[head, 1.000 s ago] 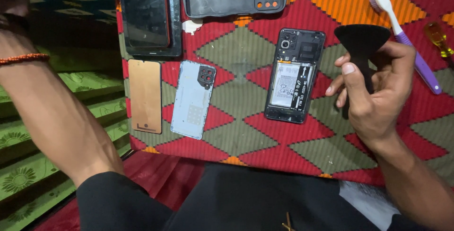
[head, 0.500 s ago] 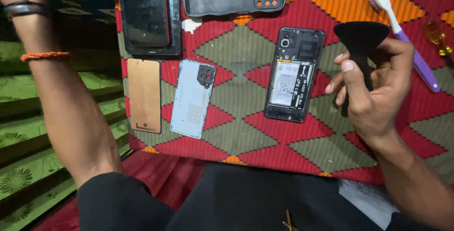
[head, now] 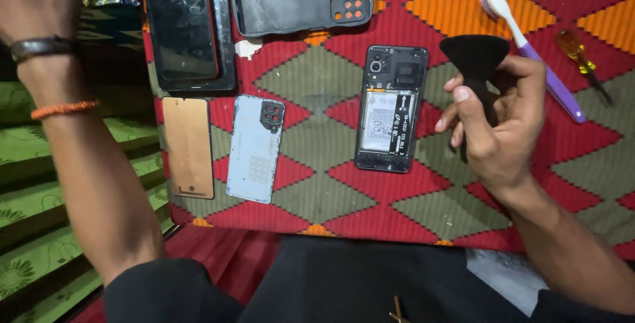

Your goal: Disassembling a smartphone to access internal components using a pry tool and a screwdriver.

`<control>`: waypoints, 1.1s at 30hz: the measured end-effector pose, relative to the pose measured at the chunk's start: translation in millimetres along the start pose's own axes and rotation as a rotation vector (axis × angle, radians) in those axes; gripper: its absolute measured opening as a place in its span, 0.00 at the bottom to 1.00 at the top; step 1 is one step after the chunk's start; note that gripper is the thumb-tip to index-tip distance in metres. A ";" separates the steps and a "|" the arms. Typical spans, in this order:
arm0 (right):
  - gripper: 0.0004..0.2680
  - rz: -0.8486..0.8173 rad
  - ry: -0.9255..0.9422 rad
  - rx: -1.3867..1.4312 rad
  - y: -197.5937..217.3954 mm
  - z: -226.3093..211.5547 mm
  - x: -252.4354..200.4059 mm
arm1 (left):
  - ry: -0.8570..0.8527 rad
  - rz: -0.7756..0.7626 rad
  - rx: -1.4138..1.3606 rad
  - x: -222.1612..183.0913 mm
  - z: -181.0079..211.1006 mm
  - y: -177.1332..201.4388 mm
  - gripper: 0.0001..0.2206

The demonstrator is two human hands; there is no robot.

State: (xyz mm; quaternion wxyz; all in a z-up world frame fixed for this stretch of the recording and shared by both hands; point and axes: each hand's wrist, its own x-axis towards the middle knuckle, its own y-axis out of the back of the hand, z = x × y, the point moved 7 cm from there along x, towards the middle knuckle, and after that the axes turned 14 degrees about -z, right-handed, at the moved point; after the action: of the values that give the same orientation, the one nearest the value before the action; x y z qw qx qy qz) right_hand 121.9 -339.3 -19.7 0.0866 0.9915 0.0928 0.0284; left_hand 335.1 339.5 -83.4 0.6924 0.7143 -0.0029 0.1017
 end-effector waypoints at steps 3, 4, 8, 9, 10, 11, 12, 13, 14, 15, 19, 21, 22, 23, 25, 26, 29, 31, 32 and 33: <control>0.09 0.004 0.015 -0.023 -0.4 -2.9 1.2 | -0.258 0.147 -0.080 -81.2 145.9 85.9 0.11; 0.09 0.013 0.022 -0.036 0.1 -4.4 1.5 | -0.536 0.273 -0.183 -101.7 225.3 161.8 0.05; 0.09 0.004 -0.001 -0.061 3.5 -3.7 3.2 | -0.640 0.113 -0.292 -182.7 325.6 190.6 0.07; 0.08 -0.017 -0.014 -0.128 3.0 -5.1 4.1 | -0.634 -0.067 -0.429 -201.7 347.0 182.4 0.11; 0.08 -0.038 -0.028 -0.195 2.4 -6.4 5.0 | -0.629 -0.251 -0.565 -222.8 369.7 173.8 0.15; 0.08 -0.040 -0.027 -0.197 0.1 -10.3 6.2 | -0.627 -0.250 -0.566 -239.8 384.7 173.2 0.15; 0.08 -0.052 -0.044 -0.204 -2.5 -12.9 7.4 | -0.620 -0.396 -0.697 -256.9 401.4 165.1 0.19; 0.08 -0.062 -0.062 -0.213 -4.5 -15.3 8.2 | -0.614 -0.542 -0.827 -275.3 419.5 157.0 0.23; 0.08 -0.062 -0.061 -0.216 -6.3 -18.9 7.9 | -0.614 -0.541 -0.829 -284.0 427.3 154.7 0.23; 0.08 -0.081 -0.072 -0.259 -8.9 -22.6 7.8 | -0.570 -0.552 -0.720 -291.6 434.1 148.9 0.24; 0.09 -0.127 -0.089 -0.289 -18.4 -23.5 2.0 | -0.508 -0.568 -0.581 -309.0 449.9 137.7 0.30; 0.08 -0.110 -0.092 -0.291 -20.6 -27.6 0.2 | -0.491 -0.563 -0.698 -306.0 453.6 139.8 0.29; 0.08 -0.096 -0.092 -0.289 -21.9 -29.8 -0.7 | -0.469 -0.557 -0.812 -303.9 453.9 141.4 0.29; 0.08 -0.095 -0.091 -0.290 -21.5 -28.6 -0.9 | -0.470 -0.556 -0.811 -299.7 453.6 141.5 0.29; 0.08 -0.086 -0.102 -0.263 -20.5 -24.9 -1.0 | -0.373 -0.581 -0.966 -288.8 447.4 138.4 0.30; 0.08 -0.083 -0.099 -0.262 -20.6 -25.8 -0.6 | -0.376 -0.578 -0.965 -283.9 445.2 133.0 0.30; 0.08 -0.099 -0.125 -0.243 -22.1 -25.1 0.4 | -0.178 -0.777 -1.200 -272.2 437.1 105.2 0.35; 0.08 -0.111 -0.121 -0.244 -23.7 -25.3 0.9 | -0.079 -0.865 -1.331 -262.8 436.2 96.1 0.33; 0.08 -0.112 -0.122 -0.245 -23.5 -23.8 0.9 | -0.078 -0.866 -1.332 -261.7 435.9 93.2 0.33; 0.08 -0.115 -0.116 -0.245 -23.8 -22.8 0.8 | -0.113 -0.877 -1.230 -260.7 436.3 90.6 0.33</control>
State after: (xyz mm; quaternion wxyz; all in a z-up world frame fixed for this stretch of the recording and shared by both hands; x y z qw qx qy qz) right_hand 116.7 -312.3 -1.5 0.2138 0.9665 0.1403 -0.0231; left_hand 128.3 -131.8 -41.7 0.9418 0.1391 0.1899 -0.2399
